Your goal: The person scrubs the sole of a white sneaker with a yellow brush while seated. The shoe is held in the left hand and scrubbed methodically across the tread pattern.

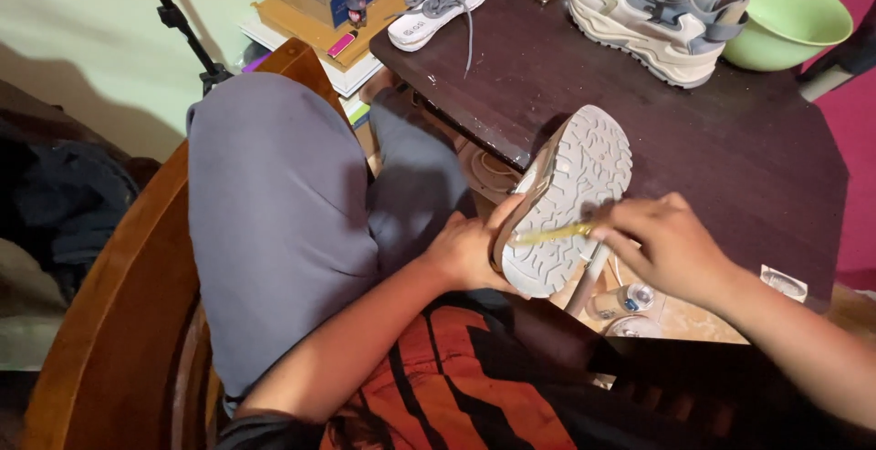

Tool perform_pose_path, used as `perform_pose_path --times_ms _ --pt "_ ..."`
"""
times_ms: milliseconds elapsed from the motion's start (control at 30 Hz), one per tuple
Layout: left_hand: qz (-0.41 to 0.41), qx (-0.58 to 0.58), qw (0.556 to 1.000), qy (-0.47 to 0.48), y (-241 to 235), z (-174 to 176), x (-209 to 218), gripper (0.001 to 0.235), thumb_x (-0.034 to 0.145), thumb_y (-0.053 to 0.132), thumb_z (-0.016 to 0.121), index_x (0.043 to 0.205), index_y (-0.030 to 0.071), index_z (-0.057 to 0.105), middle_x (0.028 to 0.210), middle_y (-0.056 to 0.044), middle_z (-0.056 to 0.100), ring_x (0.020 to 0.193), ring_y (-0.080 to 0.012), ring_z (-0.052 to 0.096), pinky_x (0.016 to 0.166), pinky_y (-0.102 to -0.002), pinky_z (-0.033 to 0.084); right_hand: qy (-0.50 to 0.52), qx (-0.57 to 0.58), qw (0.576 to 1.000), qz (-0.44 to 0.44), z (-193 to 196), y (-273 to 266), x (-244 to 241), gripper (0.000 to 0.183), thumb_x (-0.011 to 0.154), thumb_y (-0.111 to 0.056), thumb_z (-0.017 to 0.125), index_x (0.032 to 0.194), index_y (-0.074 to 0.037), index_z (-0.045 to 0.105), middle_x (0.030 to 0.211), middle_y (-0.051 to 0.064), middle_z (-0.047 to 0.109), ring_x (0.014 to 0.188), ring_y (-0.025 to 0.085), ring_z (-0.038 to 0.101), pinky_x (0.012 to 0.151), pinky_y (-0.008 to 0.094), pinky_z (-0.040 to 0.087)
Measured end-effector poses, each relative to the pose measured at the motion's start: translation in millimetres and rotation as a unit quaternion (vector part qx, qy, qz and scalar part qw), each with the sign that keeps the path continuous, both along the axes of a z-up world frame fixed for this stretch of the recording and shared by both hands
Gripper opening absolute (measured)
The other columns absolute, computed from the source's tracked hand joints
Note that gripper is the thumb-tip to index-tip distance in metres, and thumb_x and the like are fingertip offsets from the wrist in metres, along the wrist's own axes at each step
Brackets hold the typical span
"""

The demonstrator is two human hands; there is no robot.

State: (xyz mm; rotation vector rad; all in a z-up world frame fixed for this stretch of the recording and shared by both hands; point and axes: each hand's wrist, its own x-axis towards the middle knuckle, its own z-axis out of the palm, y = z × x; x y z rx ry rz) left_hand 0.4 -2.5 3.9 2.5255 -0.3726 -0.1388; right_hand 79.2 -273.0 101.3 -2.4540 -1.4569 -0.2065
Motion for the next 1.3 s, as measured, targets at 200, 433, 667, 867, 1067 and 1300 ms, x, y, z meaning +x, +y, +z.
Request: perform_pose_path --times_ms 200,433,667,867,1067,1300 --pt "0.003 -0.036 0.999 -0.027 3 6 -3 0.139 0.057 0.074 0.080 0.161 0.022 0.003 0.109 -0.015 0.077 0.099 -0.0379 0.073 0.086 -0.056 0.046 -0.009 0.000 0.996 -0.092 9 -12 32 0.025 0.101 -0.032 0.063 0.088 -0.010 0.066 0.066 0.004 0.063 0.052 0.021 0.060 0.056 0.039 0.047" --pt "0.009 -0.037 0.999 -0.010 1 13 -4 0.138 0.056 0.070 0.083 0.161 0.021 0.006 0.117 -0.013 0.075 0.111 -0.0360 0.069 0.087 -0.052 0.042 -0.034 -0.056 0.964 -0.258 -6 -48 64 0.030 0.109 -0.041 0.057 0.098 -0.014 0.058 0.068 0.010 0.066 0.075 0.034 0.067 0.069 0.043 0.046" --pt "0.012 -0.040 0.999 -0.008 1 19 -6 0.139 0.054 0.071 0.082 0.160 0.021 0.007 0.120 -0.012 0.075 0.111 -0.0365 0.069 0.089 -0.054 0.043 0.104 -0.065 0.943 -0.310 9 -29 53 0.030 0.107 -0.043 0.051 0.111 -0.015 0.061 0.091 0.017 0.074 0.089 0.043 0.068 0.074 0.048 0.047" --pt "0.013 -0.045 0.998 -0.038 2 11 -5 0.140 0.053 0.069 0.083 0.161 0.021 0.009 0.118 -0.012 0.076 0.113 -0.0357 0.069 0.085 -0.054 0.043 0.132 -0.056 0.936 -0.322 13 -25 50 0.029 0.106 -0.043 0.051 0.112 -0.016 0.061 0.093 0.016 0.075 0.090 0.044 0.068 0.075 0.049 0.047" --pt "0.015 -0.034 0.998 -0.054 1 0 -2 0.137 0.056 0.071 0.079 0.164 0.021 0.010 0.122 -0.009 0.076 0.116 -0.0343 0.068 0.081 -0.052 0.043 -0.100 0.309 0.939 -0.113 7 -55 48 0.021 0.113 -0.007 0.051 0.126 0.008 0.060 0.121 0.024 0.064 0.103 0.035 0.061 0.092 0.045 0.046" --pt "0.015 -0.027 0.985 -0.169 5 -43 9 0.146 0.052 0.078 0.082 0.163 0.009 0.015 0.108 -0.008 0.079 0.101 -0.0295 0.075 0.066 -0.052 0.046 -0.234 0.455 0.858 0.054 8 -101 69 0.026 0.118 -0.005 0.039 0.140 0.006 0.035 0.134 0.035 0.047 0.057 0.035 0.046 0.055 0.044 0.038"
